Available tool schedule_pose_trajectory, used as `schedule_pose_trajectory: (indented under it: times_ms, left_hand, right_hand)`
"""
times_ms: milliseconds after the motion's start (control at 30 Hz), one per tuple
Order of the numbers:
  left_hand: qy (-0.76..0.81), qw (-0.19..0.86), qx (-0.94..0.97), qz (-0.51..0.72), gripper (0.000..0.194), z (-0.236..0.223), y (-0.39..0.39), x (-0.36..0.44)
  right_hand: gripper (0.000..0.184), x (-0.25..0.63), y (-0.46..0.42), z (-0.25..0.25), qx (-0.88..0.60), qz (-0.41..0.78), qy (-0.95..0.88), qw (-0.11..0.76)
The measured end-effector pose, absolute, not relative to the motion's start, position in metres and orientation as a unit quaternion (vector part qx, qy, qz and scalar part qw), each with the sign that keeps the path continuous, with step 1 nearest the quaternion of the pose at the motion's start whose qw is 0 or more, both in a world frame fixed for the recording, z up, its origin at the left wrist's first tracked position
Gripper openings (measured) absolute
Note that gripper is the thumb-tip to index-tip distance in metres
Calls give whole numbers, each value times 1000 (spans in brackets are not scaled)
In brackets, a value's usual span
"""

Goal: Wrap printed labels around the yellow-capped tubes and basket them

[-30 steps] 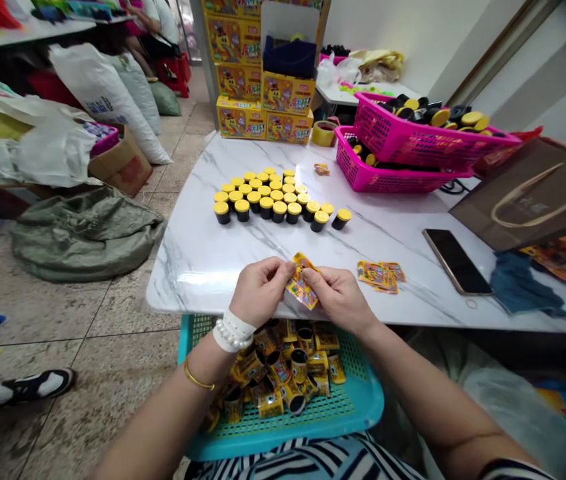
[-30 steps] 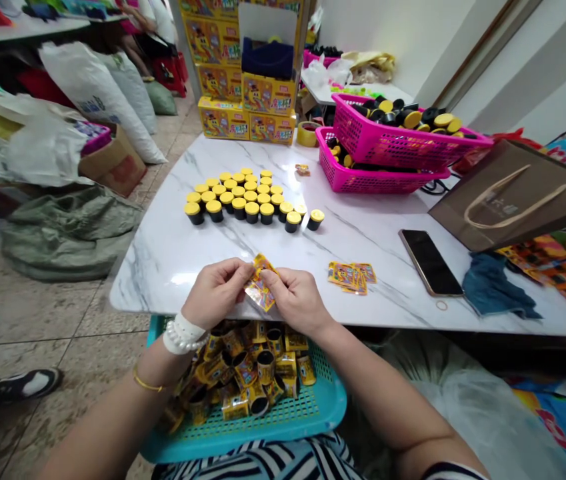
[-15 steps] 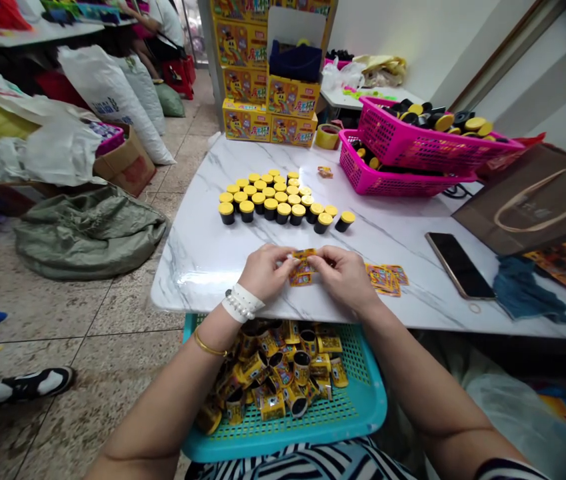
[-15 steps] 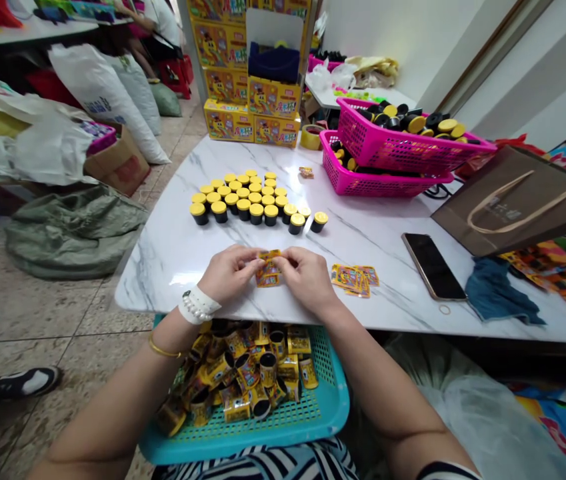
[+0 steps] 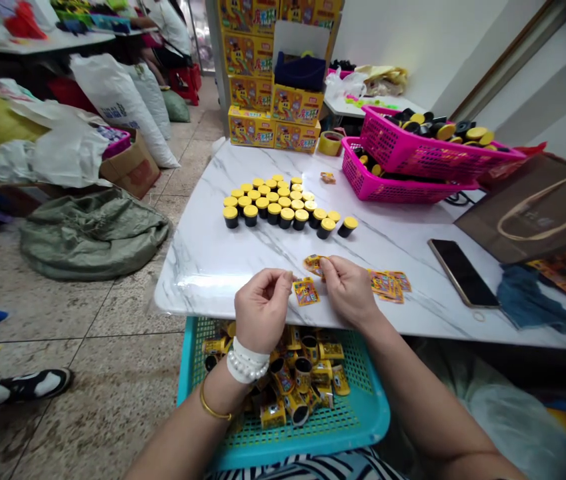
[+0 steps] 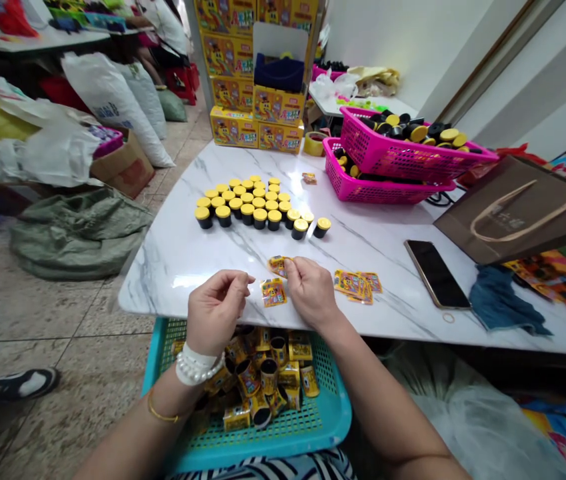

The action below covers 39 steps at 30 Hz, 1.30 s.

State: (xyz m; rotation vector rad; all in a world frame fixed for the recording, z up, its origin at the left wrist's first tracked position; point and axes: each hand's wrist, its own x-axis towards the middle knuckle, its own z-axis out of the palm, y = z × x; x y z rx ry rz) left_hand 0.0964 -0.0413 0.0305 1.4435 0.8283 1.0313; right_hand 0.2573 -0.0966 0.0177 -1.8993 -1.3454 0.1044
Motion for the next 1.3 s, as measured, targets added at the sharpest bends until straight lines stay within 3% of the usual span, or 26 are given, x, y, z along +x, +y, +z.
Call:
schedule_pose_trajectory:
  times_ms: [100,300,500,633,833,933,1100,1233,1300]
  left_hand:
    - [330,518,639,463,19,37,-43,96]
    - [308,431,685,500,15,40,-50,96]
    - [309,436,701,473,15,37,-51,90]
    - [323,468,697,437,17,37,-49,88]
    - [348,478,668,452,12,38,-46,86]
    - [341,536,637,437,11,38,-44,84]
    - [367,731,480,317,22,36,-34,81]
    - [364,795,393,283,27,37,-29,82]
    - [351,814,384,259,30,38,-27,84]
  right_hand:
    - [39,250,-103,26,-724,31,-527,444]
    - [37,238,-109,36,-679,-27,-574,458]
    - [34,234,-112,36,-673,14,-548,497]
    - [34,233,-113,36,-673,35,-566,474]
    - [30,229,-112,32,-654,-30,-622,431]
    - [29,223,-110,31,-622,-16,-650,436]
    - [32,236,-104,41,-592,54,-674,439]
    - [22,298,-83,53,-708,-62,-594,377]
    - [36,335,-69,52,-777,-117,-543,296]
